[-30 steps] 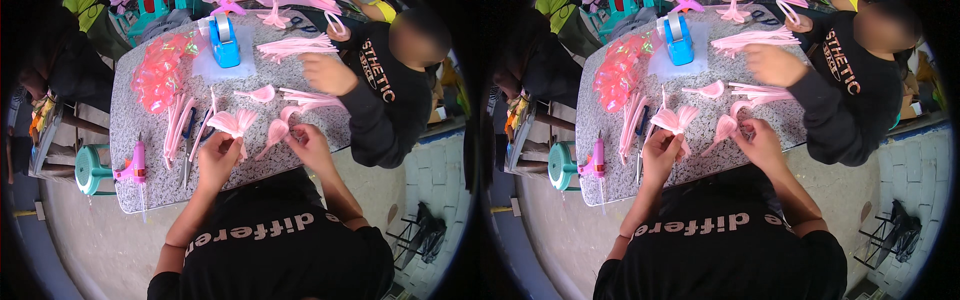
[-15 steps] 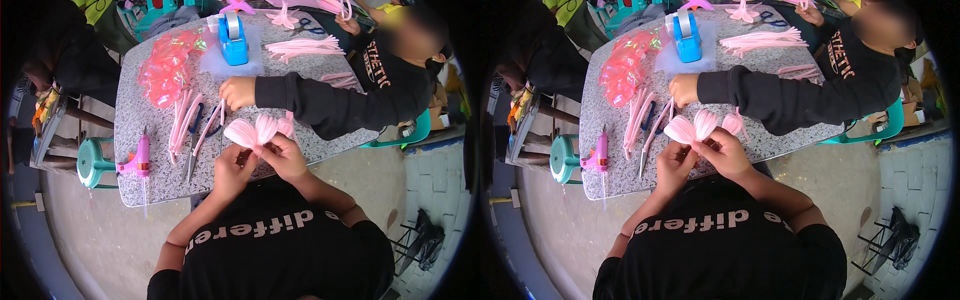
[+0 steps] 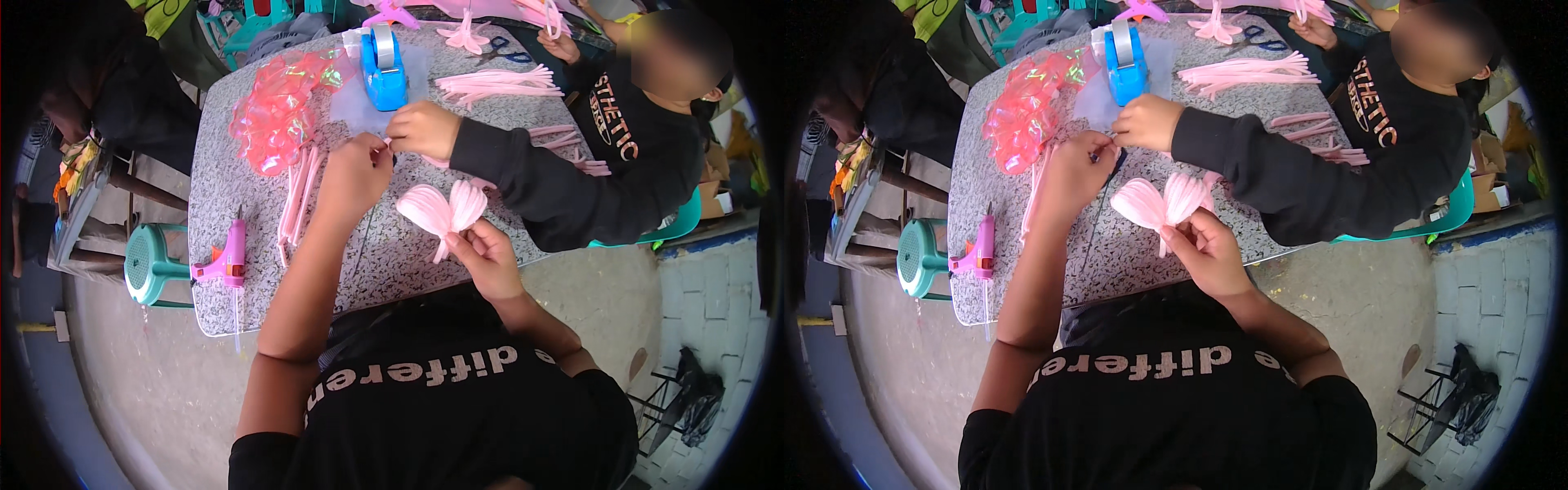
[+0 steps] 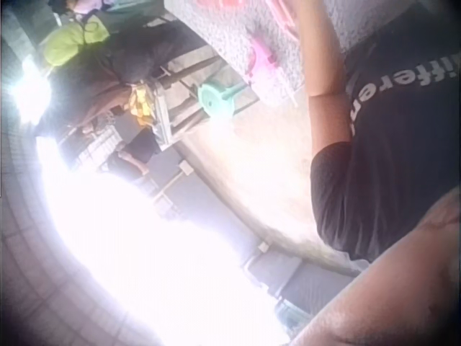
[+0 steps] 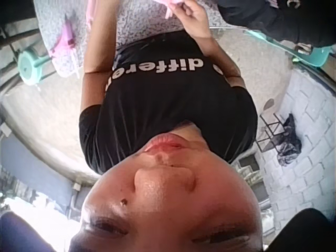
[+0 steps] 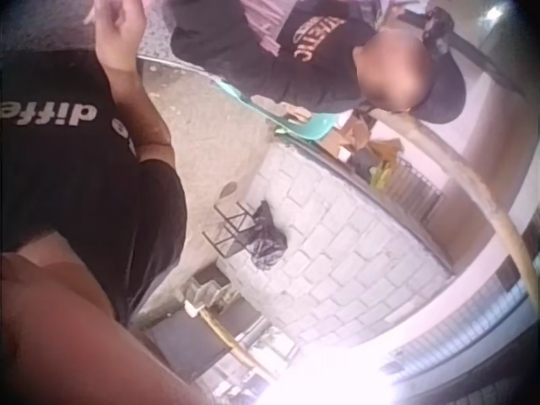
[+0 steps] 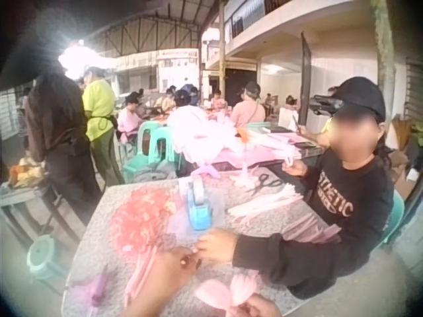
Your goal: The person assembles pink ribbon petals into a flower shape by applying glue with a hot glue gun and attaching them to a wire. They pick up petals from the table, apply adhesive to the base, and press them onto the floral structure while using scissors to cut materials.
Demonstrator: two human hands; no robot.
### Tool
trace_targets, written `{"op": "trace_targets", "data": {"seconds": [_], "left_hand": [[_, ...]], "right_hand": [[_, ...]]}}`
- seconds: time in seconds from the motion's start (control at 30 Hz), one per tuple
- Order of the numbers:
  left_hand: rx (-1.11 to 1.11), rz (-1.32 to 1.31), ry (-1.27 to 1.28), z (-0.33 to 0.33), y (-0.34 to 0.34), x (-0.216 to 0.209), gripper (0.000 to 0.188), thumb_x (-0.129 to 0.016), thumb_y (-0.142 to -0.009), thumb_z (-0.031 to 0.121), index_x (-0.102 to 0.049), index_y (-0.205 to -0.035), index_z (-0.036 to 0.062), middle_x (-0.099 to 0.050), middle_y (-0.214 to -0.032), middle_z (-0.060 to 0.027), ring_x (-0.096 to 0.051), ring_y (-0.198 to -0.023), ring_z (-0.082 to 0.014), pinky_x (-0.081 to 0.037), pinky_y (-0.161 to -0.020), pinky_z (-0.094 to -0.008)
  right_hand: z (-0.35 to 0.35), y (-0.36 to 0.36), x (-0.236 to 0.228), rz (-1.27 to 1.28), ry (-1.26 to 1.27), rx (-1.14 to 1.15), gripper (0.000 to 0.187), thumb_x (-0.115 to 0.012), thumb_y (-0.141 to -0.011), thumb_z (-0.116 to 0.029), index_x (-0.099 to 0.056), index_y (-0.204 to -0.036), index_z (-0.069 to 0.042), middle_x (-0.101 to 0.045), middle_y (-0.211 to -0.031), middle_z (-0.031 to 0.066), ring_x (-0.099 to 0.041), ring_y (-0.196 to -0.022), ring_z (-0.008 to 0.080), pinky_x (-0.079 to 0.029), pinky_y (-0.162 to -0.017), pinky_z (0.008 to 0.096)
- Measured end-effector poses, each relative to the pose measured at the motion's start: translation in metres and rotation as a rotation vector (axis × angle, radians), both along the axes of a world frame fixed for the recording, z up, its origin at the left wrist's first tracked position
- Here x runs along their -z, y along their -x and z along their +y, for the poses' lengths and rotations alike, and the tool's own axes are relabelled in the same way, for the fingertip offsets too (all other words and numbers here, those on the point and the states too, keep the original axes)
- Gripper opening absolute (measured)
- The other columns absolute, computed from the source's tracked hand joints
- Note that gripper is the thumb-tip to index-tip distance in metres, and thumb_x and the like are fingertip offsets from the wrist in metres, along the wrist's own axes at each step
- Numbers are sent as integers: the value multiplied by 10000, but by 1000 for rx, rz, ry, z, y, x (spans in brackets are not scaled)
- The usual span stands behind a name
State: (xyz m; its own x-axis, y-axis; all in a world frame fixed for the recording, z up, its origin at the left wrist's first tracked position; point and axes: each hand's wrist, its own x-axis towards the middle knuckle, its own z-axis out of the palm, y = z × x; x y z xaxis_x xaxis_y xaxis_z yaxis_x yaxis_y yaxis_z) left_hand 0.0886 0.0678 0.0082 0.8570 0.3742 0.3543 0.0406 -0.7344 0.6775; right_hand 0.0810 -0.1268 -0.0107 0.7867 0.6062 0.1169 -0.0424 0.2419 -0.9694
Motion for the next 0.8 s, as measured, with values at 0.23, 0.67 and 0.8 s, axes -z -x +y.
{"op": "trace_targets", "data": {"seconds": [0.23,0.67,0.8], "left_hand": [[-129,232,32,-2,-7,18,231,-517,-619,114,-472,-807,-13,-525,-687,-238,-525,-682,-346,-415,-626,-383],[92,-15,972,29,19,-19,139,-487,-750,110,-496,-832,-1,-536,-657,-32,-438,-504,-35,-292,-407,-148],[127,-93,844,-13,43,-59,124,-515,-738,84,-500,-816,-11,-534,-649,-29,-461,-507,-51,-327,-427,-153]], "right_hand": [[-10,-2,-16,129,-93,-17,71,-465,-763,-19,-469,-821,22,-477,-737,9,-427,-639,33,-364,-567,171],[-4,-16,-15,134,-75,97,80,-514,-749,-81,-504,-771,-4,-500,-634,5,-451,-562,35,-347,-484,156],[11,-24,-38,-4,-118,137,83,-513,-748,-71,-497,-782,4,-496,-628,3,-428,-545,19,-336,-479,144]]}}
